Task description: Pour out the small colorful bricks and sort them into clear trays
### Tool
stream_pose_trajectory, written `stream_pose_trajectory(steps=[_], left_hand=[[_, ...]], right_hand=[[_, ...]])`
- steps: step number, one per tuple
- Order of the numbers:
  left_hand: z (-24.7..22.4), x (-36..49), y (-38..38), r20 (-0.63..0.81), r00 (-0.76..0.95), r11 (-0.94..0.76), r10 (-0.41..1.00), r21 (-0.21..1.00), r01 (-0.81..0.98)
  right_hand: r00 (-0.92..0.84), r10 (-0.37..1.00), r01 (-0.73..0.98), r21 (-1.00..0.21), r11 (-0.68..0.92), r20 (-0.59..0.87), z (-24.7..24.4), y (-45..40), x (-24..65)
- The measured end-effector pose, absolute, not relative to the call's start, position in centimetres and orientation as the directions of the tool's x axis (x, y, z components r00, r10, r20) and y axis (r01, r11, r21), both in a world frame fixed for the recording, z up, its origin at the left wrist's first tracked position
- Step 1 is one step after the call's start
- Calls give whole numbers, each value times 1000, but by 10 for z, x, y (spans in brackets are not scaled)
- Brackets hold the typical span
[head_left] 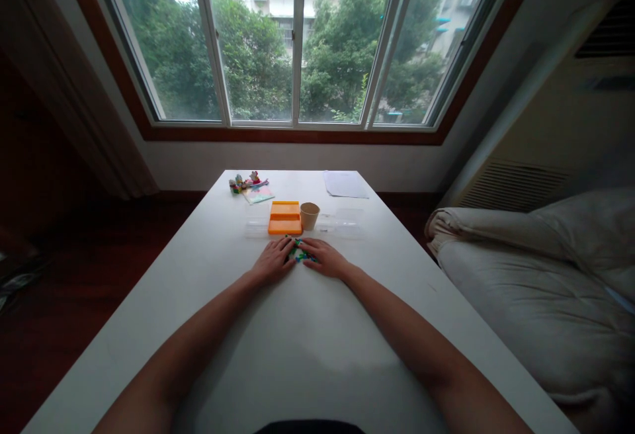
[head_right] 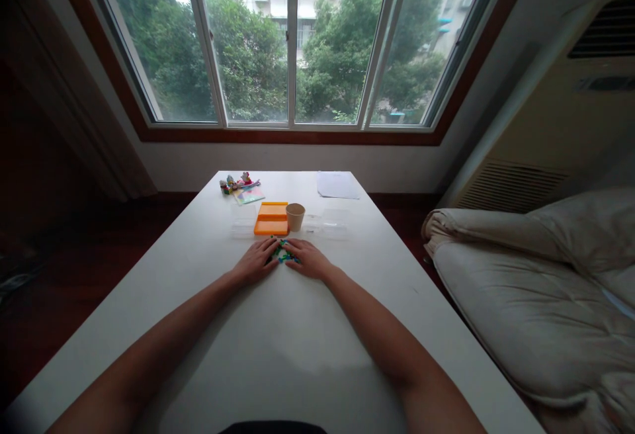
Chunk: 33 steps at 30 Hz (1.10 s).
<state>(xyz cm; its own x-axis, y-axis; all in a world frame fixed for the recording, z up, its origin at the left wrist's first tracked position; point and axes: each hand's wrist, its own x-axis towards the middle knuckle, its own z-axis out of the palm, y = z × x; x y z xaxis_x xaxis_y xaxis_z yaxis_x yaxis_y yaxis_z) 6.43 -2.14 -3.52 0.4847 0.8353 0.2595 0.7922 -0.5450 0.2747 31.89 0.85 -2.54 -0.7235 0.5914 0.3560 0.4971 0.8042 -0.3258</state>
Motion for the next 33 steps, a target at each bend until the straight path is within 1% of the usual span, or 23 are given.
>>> stream_pose_trajectory(steps=[7,14,22,33], left_hand=[[-32,54,-22,233,532,-579,814,268,770],[-29,55,-23,185,563,-593,805,252,765],[-34,54,-22,189,541,-573,819,255,779],[-34,53,-21,170,552,-578,816,249,777]], right_hand=[[-667,649,543,-356,760,367,-32,10,318],[-661,656,547,-365,754,365,-33,11,318],[-652,656,548,-362,754,381,-33,11,320],[-664,642,532,-361,766,384,-31,10,318]])
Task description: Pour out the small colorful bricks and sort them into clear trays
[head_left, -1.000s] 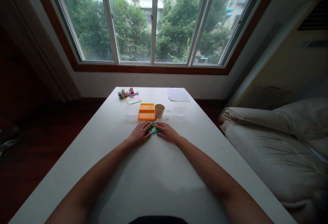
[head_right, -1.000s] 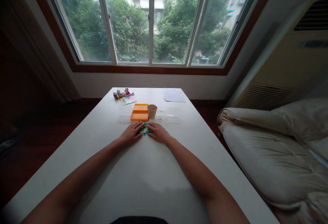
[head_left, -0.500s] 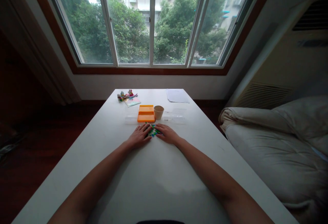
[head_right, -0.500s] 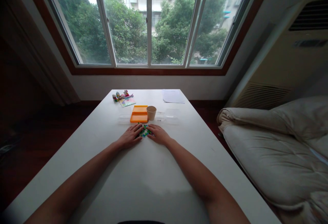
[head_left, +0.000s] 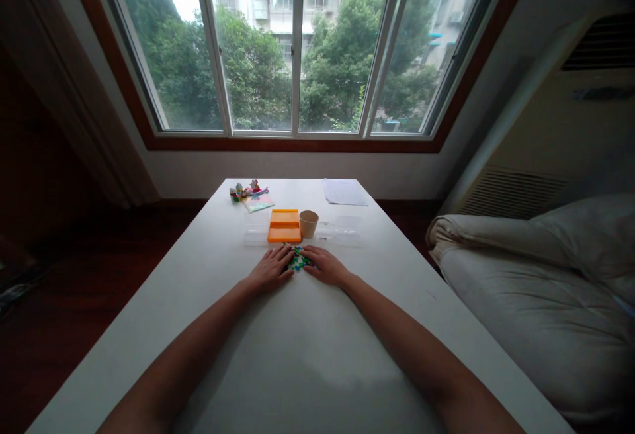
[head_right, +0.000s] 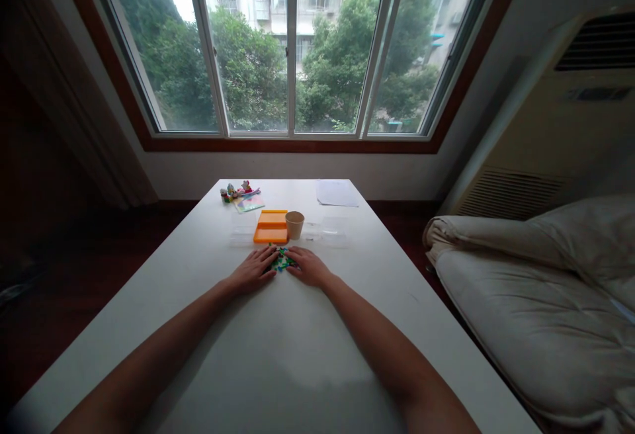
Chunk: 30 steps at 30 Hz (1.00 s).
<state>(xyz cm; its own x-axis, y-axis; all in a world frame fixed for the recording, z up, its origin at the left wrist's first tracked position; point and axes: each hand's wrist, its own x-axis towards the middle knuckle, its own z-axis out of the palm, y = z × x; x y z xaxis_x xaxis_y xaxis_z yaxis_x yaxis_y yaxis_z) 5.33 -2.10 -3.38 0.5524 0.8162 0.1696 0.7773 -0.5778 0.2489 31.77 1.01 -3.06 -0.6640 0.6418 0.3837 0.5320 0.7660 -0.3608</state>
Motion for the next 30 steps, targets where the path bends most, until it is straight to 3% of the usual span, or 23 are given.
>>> stream_pose_trajectory(steps=[22,30], left_hand=[[-33,52,-22,220,549,-590,807,236,772],[-33,53,-22,201,528,-564,825,235,791]], right_hand=[[-666,640,539,-347,768,383,-35,13,317],[-532,698,565,-413,714,479,-27,10,318]])
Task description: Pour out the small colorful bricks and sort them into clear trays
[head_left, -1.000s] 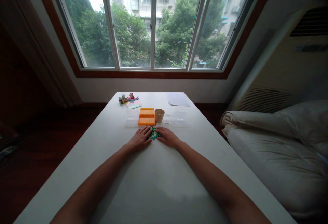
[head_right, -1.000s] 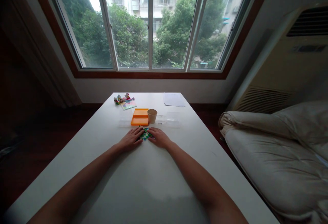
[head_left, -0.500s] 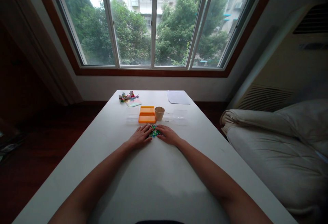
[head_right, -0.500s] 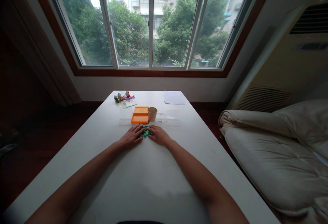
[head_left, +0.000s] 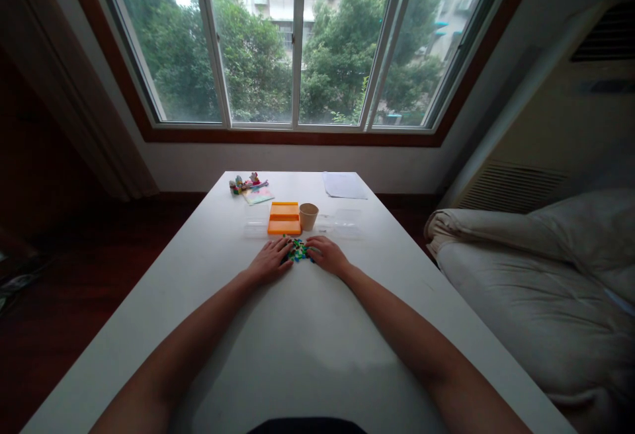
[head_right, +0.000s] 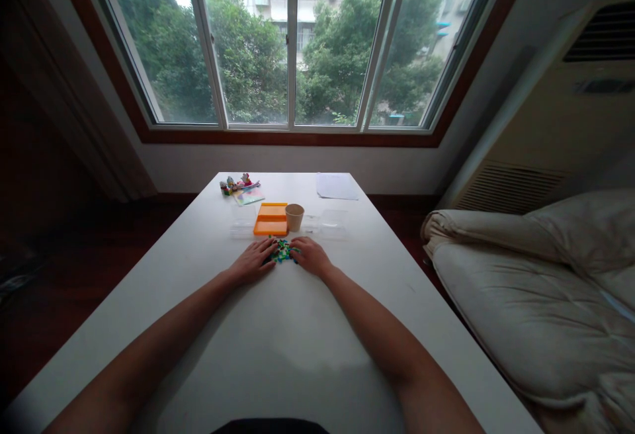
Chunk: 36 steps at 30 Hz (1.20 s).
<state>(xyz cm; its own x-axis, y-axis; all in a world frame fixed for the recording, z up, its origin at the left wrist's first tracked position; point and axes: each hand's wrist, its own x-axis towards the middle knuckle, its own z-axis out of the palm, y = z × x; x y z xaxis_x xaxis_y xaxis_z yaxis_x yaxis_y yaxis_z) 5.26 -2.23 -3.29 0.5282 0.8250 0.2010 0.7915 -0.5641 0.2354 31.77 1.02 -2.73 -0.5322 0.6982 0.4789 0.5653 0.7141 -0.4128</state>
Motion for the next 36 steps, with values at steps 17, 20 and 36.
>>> stream_pose_trajectory(steps=[17,20,36], left_hand=[[-26,50,-21,291,474,-545,831,263,796],[-27,50,-20,294,479,-553,827,269,789],[-25,55,-17,290,448,-517,846,235,823]], right_hand=[[-620,625,489,-389,781,475,-19,3,316],[-601,643,518,-382,765,475,-24,6,315],[-598,661,547,-372,750,454,-25,7,314]])
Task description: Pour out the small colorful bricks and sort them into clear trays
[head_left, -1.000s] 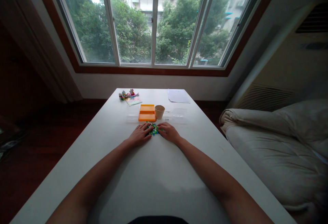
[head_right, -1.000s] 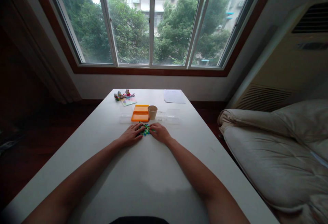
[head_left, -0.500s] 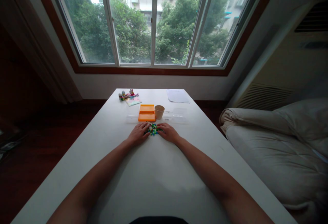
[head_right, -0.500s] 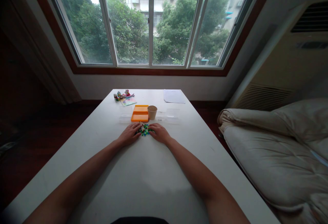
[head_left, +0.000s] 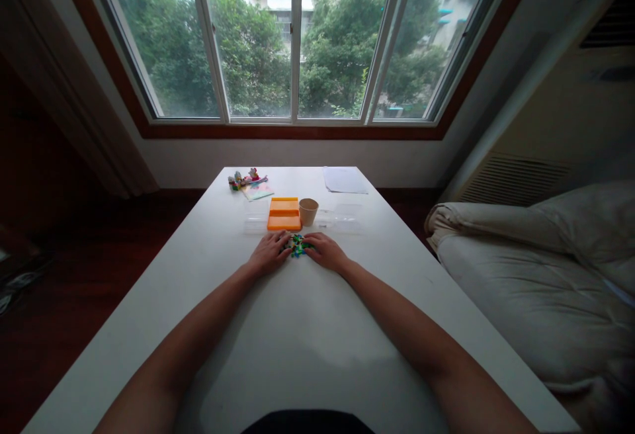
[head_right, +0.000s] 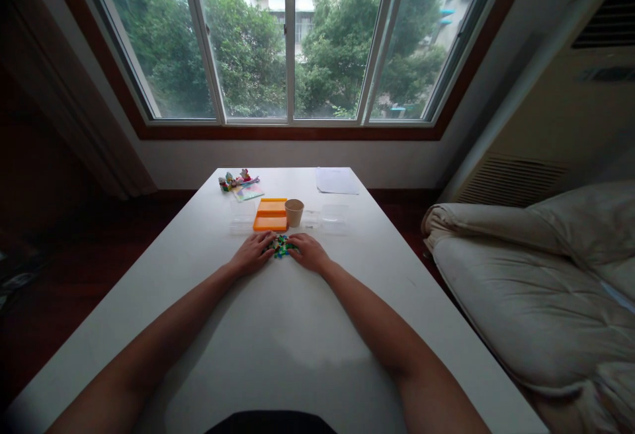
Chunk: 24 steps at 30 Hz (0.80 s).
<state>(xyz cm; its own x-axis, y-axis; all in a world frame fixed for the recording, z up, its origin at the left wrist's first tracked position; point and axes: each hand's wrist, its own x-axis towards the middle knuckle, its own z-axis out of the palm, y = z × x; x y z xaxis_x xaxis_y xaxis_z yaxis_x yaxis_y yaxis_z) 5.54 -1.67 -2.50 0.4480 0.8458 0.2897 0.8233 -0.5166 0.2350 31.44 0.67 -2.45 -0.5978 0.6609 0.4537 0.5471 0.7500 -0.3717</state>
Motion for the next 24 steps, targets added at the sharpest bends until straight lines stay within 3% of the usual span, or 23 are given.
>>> stream_pose_trajectory(steps=[12,17,24], left_hand=[[-18,61,-17,326,449,-541,832,297,787],[-15,68,-14,319,523,-605,790,272,748],[-12,63,-18,317,539,-622,780,302,723]], right_hand=[[-594,684,568,-382,729,423,-23,7,314],[-586,687,582,-367,726,429,-24,6,314],[-432,790,711,-375,595,434,-24,9,317]])
